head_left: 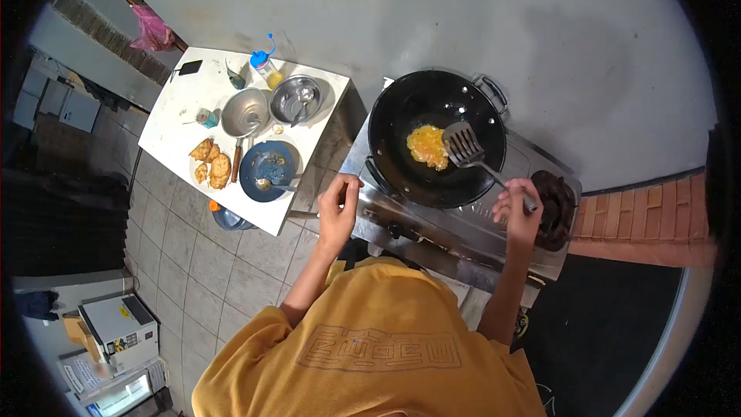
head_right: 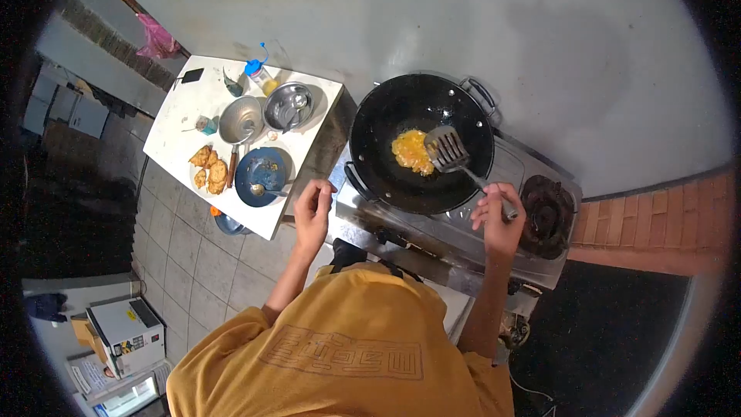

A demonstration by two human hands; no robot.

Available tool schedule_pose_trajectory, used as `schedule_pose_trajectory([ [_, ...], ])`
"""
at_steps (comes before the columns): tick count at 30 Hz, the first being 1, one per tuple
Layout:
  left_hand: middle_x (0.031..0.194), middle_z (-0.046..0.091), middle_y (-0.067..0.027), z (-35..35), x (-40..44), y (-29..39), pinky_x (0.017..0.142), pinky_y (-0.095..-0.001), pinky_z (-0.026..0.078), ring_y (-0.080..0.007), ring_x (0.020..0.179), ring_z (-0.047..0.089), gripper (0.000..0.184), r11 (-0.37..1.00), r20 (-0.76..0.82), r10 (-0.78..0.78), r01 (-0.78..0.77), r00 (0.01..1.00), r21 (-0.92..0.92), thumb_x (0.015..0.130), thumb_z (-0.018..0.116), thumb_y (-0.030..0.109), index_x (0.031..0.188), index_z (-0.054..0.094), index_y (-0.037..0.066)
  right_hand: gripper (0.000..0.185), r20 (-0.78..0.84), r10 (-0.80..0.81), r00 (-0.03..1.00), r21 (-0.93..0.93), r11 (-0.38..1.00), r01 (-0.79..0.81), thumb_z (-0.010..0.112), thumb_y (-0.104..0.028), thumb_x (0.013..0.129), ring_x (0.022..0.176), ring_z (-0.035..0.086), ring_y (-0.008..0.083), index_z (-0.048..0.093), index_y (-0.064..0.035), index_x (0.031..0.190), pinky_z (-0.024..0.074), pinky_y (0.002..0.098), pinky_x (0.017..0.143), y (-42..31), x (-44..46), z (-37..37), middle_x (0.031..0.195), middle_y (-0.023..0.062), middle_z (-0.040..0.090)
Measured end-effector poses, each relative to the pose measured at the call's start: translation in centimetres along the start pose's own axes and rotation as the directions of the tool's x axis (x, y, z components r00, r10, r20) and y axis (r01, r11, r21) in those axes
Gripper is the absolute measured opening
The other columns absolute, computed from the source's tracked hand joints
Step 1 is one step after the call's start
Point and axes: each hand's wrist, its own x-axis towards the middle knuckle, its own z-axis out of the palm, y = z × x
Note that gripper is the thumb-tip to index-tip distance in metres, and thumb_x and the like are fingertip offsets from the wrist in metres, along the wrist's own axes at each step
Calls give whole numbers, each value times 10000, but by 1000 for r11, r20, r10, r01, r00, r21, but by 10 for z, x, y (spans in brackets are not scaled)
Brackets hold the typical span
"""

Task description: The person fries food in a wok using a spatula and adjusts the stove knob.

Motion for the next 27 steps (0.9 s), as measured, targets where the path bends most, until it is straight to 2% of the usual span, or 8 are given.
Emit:
schedule_pose_trajectory([
  [8, 637, 546, -47, -5, -20, 17, 526, -272, 356, -92, 552, 461, 239, 995, 129, 10, -22, 992, 92, 989, 546, 139, 820, 625, -11, 212, 89, 25, 996, 28, 999, -27, 528, -198, 1013, 641, 650, 173, 589, 1, 975, 494, 277, 505, 17, -2, 0, 786, 92, 615],
  [10, 627, 539, -51, -11, -19, 12, 558, -291, 380, -135, 571, 489, 302, 982, 147, 109, -129, 983, 138, 999, 531, 148, 775, 639, -24, 219, 64, 67, 996, 149, 986, -76, 529, -224, 1017, 668, 647, 166, 573, -10, 1010, 490, 279, 524, 20, -8, 4, 799, 86, 615],
  [12, 757, 587, -70, -14, -16, 8, 651, -298, 425, -183, 699, 552, 317, 983, 228, 11, -53, 974, 176, 995, 526, 146, 770, 676, -19, 223, 77, 90, 993, 209, 972, -104, 531, -239, 1018, 668, 633, 158, 563, -19, 1014, 478, 280, 526, 23, -15, 4, 797, 78, 607],
  [14, 946, 596, -83, -11, -9, 5, 747, -303, 444, -211, 830, 567, 300, 983, 229, 180, -184, 957, -3, 986, 526, 135, 790, 706, -4, 228, 96, 120, 988, 276, 951, -142, 534, -255, 1018, 668, 619, 150, 553, -28, 1017, 466, 282, 528, 23, -17, 6, 795, 71, 599],
  [15, 1099, 573, -98, -14, -4, 6, 867, -339, 451, -253, 979, 577, 215, 962, 294, 237, -266, 926, 61, 968, 543, 113, 900, 723, 17, 232, 105, 104, 989, 286, 949, -130, 538, -268, 1017, 659, 601, 142, 545, -36, 1007, 449, 281, 520, 23, -20, 8, 789, 62, 587],
  [19, 1121, 594, -126, 1, 12, 22, 963, -372, 447, -288, 1088, 596, 202, 916, 306, 342, -387, 889, 102, 927, 586, 68, 1114, 656, 37, 215, 82, 84, 993, 270, 957, -103, 517, -270, 1026, 635, 556, 127, 491, -101, 896, 408, 266, 508, 22, -27, 11, 737, 16, 503],
  [22, 1120, 599, -136, 4, 17, 27, 946, -359, 455, -280, 1072, 597, 195, 929, 338, 313, -360, 888, 84, 908, 615, 54, 1098, 646, 24, 233, 53, 64, 997, 243, 967, -75, 522, -279, 1024, 616, 544, 117, 488, -100, 879, 396, 258, 491, 24, -28, 12, 723, 3, 471],
  [27, 985, 612, -102, 3, 25, 19, 775, -307, 474, -212, 892, 599, 183, 923, 449, 335, -383, 828, 18, 888, 664, 64, 1065, 652, 21, 264, -15, -21, 1000, 179, 984, 23, 552, -288, 1011, 548, 499, 85, 519, -62, 878, 366, 228, 453, 26, -35, 28, 681, 1, 473],
])
